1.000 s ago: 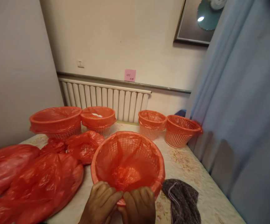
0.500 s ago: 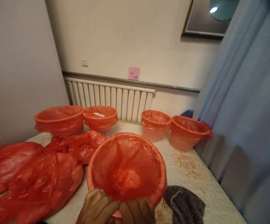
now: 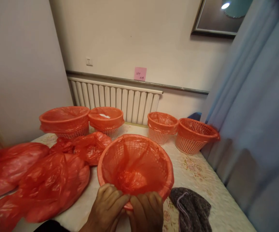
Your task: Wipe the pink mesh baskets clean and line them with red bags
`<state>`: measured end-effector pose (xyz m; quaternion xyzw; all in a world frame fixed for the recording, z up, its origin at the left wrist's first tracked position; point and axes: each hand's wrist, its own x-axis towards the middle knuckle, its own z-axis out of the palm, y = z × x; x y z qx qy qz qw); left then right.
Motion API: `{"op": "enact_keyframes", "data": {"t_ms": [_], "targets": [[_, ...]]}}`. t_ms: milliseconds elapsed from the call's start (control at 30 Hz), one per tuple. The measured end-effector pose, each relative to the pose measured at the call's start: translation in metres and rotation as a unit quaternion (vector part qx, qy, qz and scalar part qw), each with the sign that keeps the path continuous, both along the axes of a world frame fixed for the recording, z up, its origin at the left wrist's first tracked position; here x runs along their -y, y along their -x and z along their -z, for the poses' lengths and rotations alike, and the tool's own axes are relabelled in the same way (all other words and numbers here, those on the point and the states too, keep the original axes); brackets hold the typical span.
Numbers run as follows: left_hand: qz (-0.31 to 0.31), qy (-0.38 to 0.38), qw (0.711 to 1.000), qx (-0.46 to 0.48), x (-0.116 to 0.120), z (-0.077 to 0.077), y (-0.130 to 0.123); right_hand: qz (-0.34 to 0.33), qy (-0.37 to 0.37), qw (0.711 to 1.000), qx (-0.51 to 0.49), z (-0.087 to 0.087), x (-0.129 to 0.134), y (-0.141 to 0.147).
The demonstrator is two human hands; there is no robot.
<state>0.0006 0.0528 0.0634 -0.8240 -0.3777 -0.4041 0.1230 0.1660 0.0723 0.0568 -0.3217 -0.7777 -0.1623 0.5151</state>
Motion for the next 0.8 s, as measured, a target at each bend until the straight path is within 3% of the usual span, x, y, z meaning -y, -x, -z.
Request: {"op": "enact_keyframes", "data": {"t_ms": [800], "targets": [[0.011, 0.006, 1.0, 0.001, 0.006, -0.003, -0.001, 0.028, 0.051, 0.997, 0.058, -0.002, 0.016, -0.002]]}}
